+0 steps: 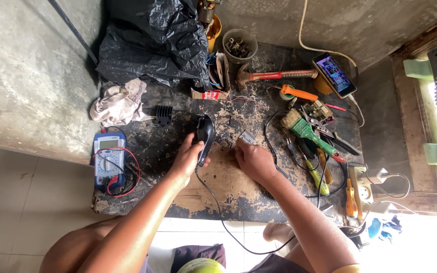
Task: Disassembling and inspecting a hair clipper using a screwdriver on a repair bench.
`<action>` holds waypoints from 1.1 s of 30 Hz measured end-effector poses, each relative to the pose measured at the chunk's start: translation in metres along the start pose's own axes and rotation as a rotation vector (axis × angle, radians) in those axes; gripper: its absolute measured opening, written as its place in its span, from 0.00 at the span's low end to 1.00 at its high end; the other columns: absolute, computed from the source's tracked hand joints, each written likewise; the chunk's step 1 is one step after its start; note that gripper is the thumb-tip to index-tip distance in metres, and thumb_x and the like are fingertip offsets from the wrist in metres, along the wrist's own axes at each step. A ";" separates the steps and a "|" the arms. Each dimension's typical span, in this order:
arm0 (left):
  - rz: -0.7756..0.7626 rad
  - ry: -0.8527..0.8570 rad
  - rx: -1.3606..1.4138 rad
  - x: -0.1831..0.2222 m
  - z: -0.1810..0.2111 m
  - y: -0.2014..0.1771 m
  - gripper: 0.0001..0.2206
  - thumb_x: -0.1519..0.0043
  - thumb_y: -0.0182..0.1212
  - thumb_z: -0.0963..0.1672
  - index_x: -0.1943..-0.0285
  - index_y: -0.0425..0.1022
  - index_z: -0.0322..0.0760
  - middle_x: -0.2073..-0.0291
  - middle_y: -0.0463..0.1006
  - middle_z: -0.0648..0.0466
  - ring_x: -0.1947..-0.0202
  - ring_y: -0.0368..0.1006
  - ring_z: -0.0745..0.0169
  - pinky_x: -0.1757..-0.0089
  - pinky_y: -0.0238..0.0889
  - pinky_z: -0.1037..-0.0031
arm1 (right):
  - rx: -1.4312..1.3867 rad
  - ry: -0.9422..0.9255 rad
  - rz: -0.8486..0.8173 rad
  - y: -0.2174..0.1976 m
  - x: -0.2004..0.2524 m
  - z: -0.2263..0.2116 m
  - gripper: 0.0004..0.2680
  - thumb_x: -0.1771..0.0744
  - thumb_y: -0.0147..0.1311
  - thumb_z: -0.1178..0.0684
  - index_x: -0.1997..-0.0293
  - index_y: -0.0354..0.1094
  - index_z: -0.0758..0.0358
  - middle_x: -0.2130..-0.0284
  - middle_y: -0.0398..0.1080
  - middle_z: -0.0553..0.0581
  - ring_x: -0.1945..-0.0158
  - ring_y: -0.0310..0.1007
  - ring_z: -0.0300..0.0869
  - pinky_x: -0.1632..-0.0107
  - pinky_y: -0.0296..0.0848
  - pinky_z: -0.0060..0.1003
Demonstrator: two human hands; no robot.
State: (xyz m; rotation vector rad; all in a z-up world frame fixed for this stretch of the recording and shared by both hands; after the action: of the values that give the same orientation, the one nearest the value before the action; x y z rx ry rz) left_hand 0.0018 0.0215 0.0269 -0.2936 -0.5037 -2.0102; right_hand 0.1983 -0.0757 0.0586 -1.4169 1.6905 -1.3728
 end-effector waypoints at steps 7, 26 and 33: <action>-0.086 0.022 0.139 0.005 0.006 -0.014 0.22 0.38 0.53 0.49 0.36 0.67 0.36 0.68 0.76 0.35 0.79 0.75 0.54 0.79 0.71 0.70 | 0.022 0.019 0.006 -0.010 0.004 -0.006 0.07 0.33 0.47 0.44 0.56 0.67 0.48 0.73 0.76 0.68 0.64 0.80 0.64 0.59 0.77 0.60; -0.363 0.044 0.298 0.032 0.036 -0.005 0.28 0.40 0.57 0.45 0.27 0.60 0.43 0.53 0.79 0.39 0.61 0.81 0.44 0.59 0.78 0.58 | 0.295 0.151 0.151 -0.029 0.016 0.033 0.26 0.35 0.58 0.48 0.30 0.54 0.59 0.57 0.69 0.63 0.54 0.78 0.60 0.56 0.81 0.53; -0.281 0.013 0.029 0.051 0.060 0.012 0.33 0.42 0.63 0.41 0.24 0.57 0.41 0.39 0.71 0.34 0.40 0.68 0.36 0.41 0.62 0.50 | -0.694 -0.149 -0.048 -0.064 0.040 -0.048 0.15 0.31 0.54 0.42 0.47 0.71 0.65 0.62 0.76 0.69 0.58 0.79 0.60 0.56 0.78 0.50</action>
State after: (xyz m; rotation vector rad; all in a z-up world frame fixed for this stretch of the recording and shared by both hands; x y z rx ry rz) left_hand -0.0120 0.0050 0.1035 -0.2002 -0.5925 -2.2730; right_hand 0.1692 -0.0911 0.1414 -1.8715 2.1444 -0.6839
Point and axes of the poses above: each hand's wrist, its own x-axis away from the middle knuckle, its own y-axis out of the palm, z = x × y, the point moved 2 cm from there along -x, towards the middle knuckle
